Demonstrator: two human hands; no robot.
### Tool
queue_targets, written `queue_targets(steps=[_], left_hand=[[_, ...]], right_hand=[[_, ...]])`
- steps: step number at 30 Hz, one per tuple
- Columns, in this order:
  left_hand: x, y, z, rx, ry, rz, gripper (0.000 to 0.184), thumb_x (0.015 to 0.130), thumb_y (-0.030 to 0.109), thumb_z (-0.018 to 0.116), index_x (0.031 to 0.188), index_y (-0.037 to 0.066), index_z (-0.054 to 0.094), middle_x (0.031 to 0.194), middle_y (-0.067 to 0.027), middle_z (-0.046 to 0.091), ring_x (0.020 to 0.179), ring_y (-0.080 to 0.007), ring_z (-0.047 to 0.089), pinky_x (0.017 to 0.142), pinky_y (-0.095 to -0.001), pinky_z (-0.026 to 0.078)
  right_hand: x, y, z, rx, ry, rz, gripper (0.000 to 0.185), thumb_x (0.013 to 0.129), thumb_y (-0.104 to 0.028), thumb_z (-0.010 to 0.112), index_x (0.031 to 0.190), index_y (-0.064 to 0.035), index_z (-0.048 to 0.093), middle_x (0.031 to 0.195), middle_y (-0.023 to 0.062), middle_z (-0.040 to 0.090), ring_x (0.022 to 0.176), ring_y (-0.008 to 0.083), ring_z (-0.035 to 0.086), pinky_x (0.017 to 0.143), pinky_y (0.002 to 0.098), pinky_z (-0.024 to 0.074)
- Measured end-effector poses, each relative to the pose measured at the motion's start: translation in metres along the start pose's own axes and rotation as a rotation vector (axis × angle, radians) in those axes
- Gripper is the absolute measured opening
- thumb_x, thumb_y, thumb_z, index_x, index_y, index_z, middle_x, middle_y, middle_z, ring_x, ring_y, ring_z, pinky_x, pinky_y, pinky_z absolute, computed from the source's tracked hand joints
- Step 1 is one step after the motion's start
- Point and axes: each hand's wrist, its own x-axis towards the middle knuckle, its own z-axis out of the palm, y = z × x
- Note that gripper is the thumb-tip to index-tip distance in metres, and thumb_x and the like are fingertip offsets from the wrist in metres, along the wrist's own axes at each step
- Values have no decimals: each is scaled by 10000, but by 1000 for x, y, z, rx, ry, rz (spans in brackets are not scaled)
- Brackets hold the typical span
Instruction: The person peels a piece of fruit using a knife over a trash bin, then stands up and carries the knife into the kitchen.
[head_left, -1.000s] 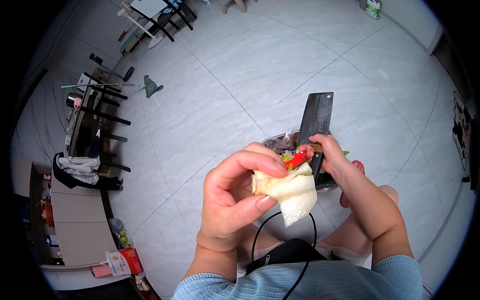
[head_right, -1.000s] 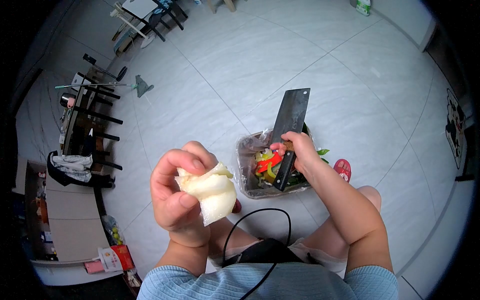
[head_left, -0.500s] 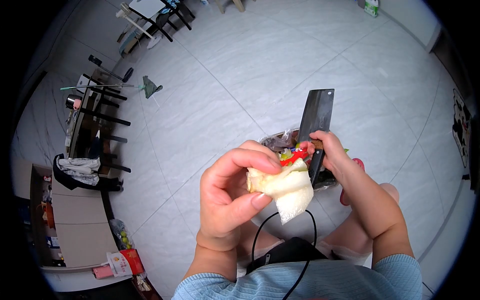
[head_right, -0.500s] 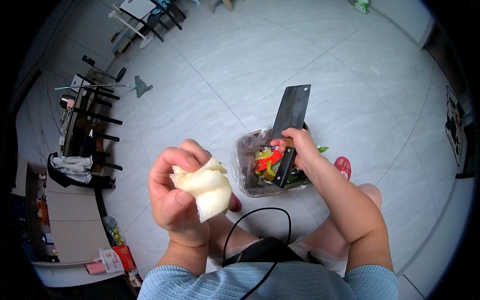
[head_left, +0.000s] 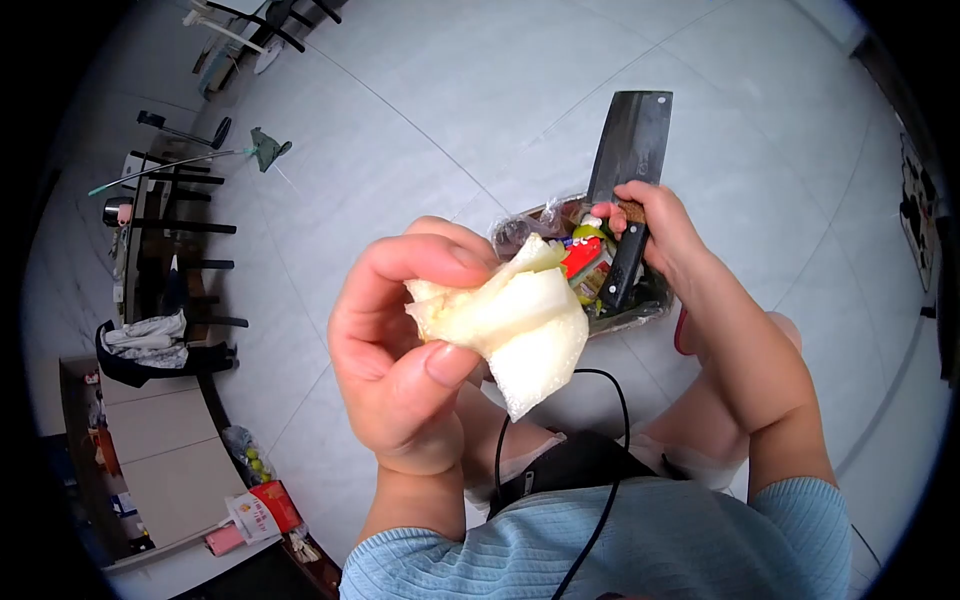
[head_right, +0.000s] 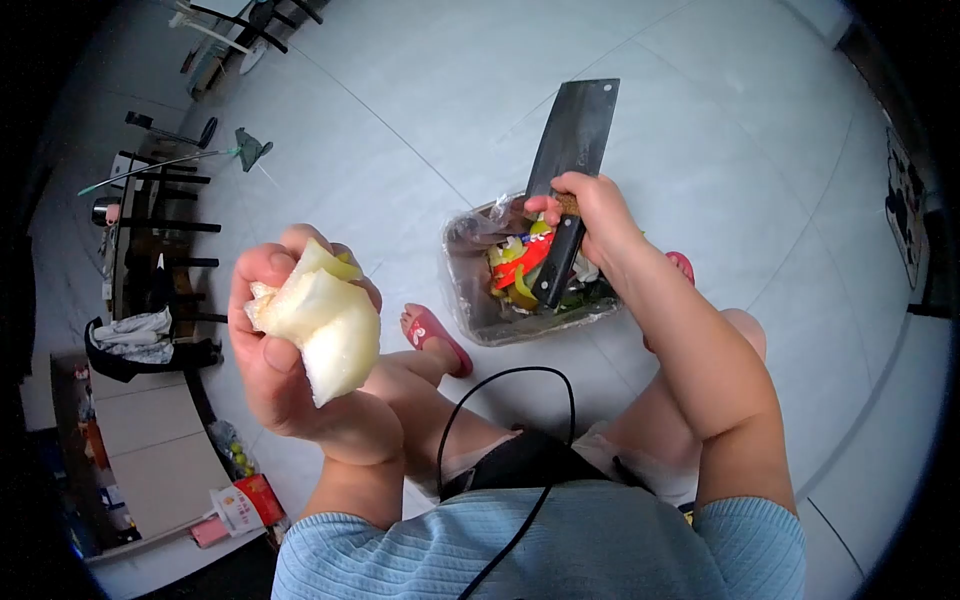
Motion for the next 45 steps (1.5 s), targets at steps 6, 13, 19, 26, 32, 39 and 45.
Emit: queue_targets(steps=[6,13,19,26,32,39,45], left_hand=[[1,-6,5,-17,-12,36,408,612,221,693,916,-29,583,871,-156,570,780,-182,530,724,-259,424],[2,-5,-5,37,-110,37,489,734,261,715,1080,14,474,1020,-177,470,773,-200,499,616,-281,417],[2,-5,-9,55,-199,25,495,783,269,713,1132,46,441,1098,-177,439,792,-207,491,594,-294,410],[2,-8,-11,67,-211,47,480,787,262,707,1121,49,436,1101,-172,445,777,-207,493,579,-292,401],[2,-8,-6,57,-221,28,460,781,236,695,1102,26,441,1073,-178,455,771,-210,494,556,-293,396],[6,-13,5,-236,-147,-339,391,731,42,657,1091,-65,553,1022,-134,623,945,-200,619,863,-302,488],[13,-22,9,-110,-203,-182,347,750,-85,614,1091,-50,561,1079,-107,581,1020,-174,565,917,-295,443]], right_hand=[[-3,-10,-1,-104,50,-151,113,831,-47,482,835,64,499,667,175,598,572,170,573,512,285,440],[-3,-26,1,-340,212,-583,183,855,-95,506,980,38,492,832,160,672,565,112,533,557,261,450],[-1,-26,-4,-387,233,-731,184,914,-141,524,1011,15,504,893,117,681,620,84,526,592,238,437],[-1,-35,-6,-417,316,-872,214,910,-134,524,1053,21,489,911,92,680,654,89,550,613,251,454],[-2,-37,-6,-414,319,-915,222,905,-126,535,1066,19,488,935,84,676,664,94,548,634,248,455],[0,-36,-8,-365,288,-869,228,899,-124,543,1067,21,489,937,83,673,674,92,542,639,251,449],[0,-35,-6,-359,298,-817,229,900,-124,523,1064,32,488,958,104,668,682,92,545,647,250,451]])
